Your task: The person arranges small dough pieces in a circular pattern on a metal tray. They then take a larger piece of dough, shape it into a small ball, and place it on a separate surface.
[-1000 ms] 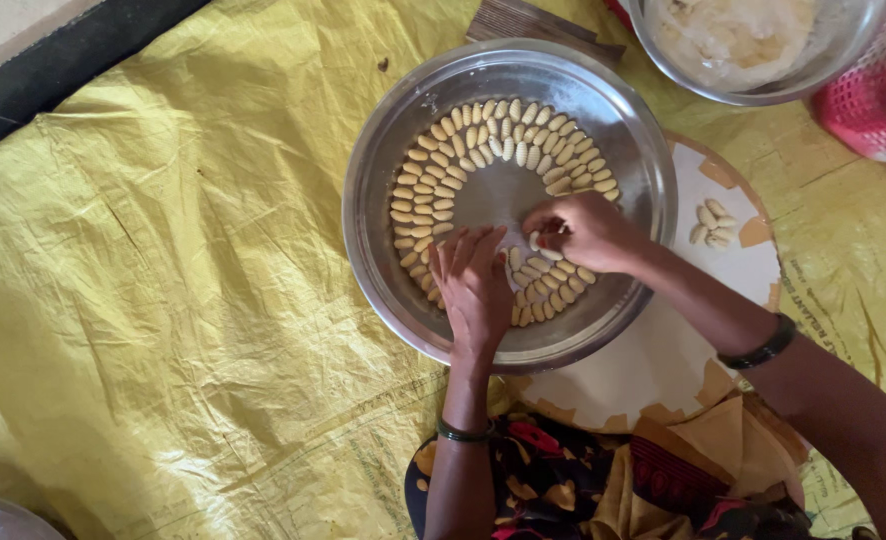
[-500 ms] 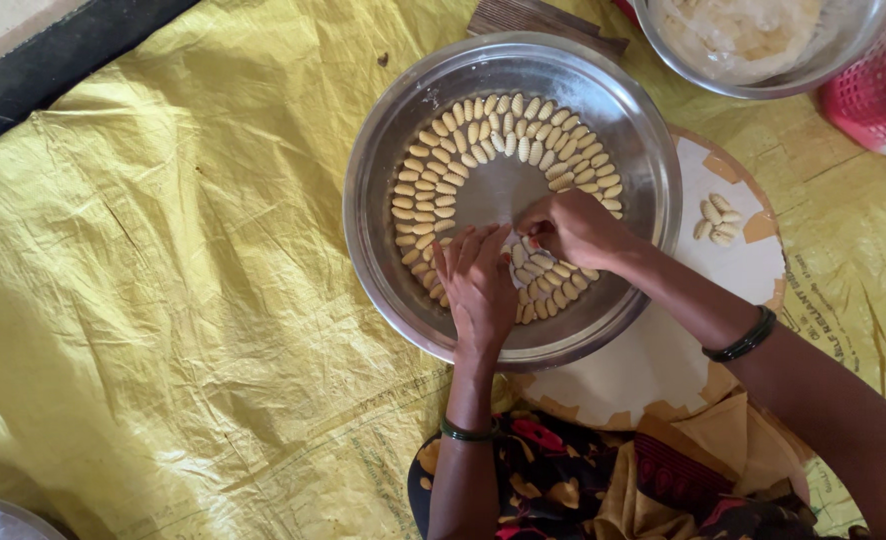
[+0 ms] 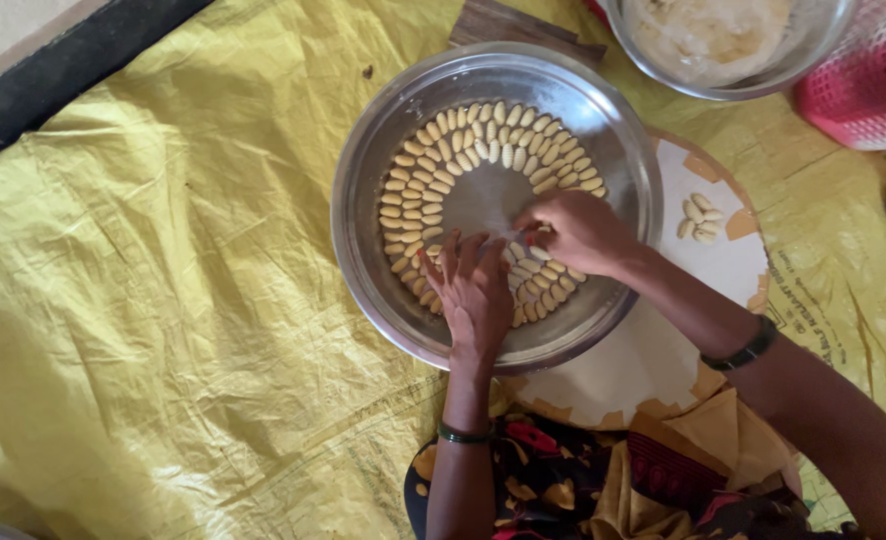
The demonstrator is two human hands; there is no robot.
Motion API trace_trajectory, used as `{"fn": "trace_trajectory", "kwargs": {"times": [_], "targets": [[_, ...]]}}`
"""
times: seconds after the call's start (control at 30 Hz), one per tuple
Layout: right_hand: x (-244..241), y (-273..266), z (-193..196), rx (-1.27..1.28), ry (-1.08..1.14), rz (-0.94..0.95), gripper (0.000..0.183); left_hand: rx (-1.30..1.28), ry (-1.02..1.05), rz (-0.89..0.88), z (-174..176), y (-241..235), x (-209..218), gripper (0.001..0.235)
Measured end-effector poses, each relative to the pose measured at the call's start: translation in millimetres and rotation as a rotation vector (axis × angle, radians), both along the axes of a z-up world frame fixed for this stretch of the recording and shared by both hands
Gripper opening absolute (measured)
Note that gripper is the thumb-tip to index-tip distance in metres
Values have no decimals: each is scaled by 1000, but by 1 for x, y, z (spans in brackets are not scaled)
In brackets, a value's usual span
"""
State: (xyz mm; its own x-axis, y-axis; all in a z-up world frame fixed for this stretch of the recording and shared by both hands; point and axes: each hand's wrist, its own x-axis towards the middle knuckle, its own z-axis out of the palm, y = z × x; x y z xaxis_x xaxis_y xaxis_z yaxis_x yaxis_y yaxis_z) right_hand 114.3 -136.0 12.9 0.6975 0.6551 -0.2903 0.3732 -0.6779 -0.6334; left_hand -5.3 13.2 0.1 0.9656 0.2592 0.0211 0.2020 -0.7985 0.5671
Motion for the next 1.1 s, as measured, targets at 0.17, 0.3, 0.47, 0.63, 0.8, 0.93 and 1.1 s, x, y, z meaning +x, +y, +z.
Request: {"fn": "trace_trajectory", "kwargs": {"times": [0.17, 0.3, 0.47, 0.63, 0.8, 0.93, 1.1], "targets": [[13, -78, 22, 141, -214, -308, 16, -51, -9, -45, 5, -7, 2, 36], [18, -144, 30, -163, -359, -417, 12, -61, -53, -96, 7, -15, 4, 37], [13, -168, 11, -491, -292, -372, 20, -60, -70, -110, 7, -19, 11, 38], [18, -165, 4, -553, -189, -359, 34, -87, -61, -93, 8, -16, 8, 38], [22, -161, 4, -592, -100, -351, 30, -69, -74, -48, 5, -13, 11, 38], [25, -167, 4, -553, -70, -395, 30, -80, -71, -51, 5, -12, 10, 39], [39, -180, 19, 47, 371, -596, 37, -83, -87, -49, 11, -12, 10, 39]]}}
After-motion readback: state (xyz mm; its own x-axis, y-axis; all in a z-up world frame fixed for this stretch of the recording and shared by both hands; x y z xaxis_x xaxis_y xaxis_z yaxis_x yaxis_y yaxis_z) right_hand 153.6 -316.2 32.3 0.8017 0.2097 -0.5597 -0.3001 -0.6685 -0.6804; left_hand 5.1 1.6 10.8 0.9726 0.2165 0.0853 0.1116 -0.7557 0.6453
